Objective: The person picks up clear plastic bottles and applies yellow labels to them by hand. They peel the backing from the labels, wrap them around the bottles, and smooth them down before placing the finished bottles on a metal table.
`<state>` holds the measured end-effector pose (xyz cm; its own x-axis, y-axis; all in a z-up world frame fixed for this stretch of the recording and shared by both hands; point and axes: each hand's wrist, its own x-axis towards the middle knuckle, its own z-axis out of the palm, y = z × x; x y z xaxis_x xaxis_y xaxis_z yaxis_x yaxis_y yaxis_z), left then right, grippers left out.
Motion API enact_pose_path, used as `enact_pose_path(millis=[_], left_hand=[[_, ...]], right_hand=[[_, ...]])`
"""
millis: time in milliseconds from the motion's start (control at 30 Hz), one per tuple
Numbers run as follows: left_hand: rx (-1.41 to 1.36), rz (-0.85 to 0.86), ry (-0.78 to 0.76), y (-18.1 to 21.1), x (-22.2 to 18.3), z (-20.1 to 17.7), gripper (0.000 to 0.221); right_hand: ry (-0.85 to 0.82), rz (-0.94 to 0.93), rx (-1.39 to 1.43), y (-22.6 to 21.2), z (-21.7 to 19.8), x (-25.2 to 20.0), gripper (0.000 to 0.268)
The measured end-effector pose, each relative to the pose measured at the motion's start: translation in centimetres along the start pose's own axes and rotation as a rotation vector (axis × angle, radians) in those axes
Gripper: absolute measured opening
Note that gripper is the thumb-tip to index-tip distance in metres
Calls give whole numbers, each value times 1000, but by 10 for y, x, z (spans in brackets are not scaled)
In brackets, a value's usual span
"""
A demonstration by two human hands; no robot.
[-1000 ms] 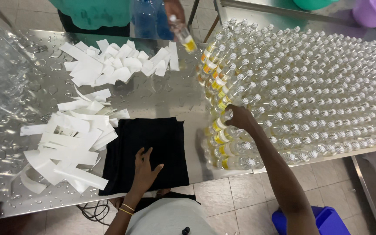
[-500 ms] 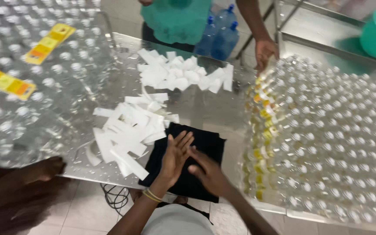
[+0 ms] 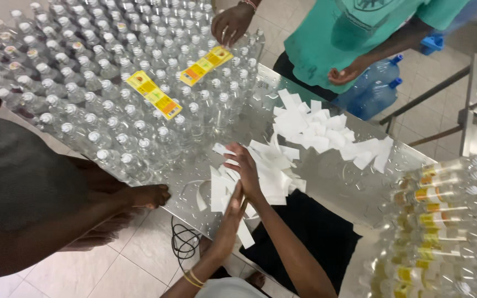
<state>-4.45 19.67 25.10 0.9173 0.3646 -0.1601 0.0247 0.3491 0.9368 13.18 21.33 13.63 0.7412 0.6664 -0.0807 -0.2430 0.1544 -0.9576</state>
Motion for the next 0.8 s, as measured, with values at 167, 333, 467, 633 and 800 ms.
enact_pose_path(millis=[167, 333, 467, 633, 800], left_hand=[[151, 185, 332, 16, 37, -126, 63], [861, 395, 568, 21, 125, -226, 46], [1314, 488, 495, 14, 180, -257, 67], [1520, 574, 501, -17, 207, -278, 50], [1542, 752, 591, -27, 213, -289, 20]], right_hand=[[-220, -303, -779, 70, 64, 119, 84], [-128, -273, -873, 89, 97, 128, 71], [-140, -347, -885, 74, 94, 104, 64], [-140, -316, -890, 76, 91, 86, 69], [-28, -263, -763, 66, 81, 73, 65]])
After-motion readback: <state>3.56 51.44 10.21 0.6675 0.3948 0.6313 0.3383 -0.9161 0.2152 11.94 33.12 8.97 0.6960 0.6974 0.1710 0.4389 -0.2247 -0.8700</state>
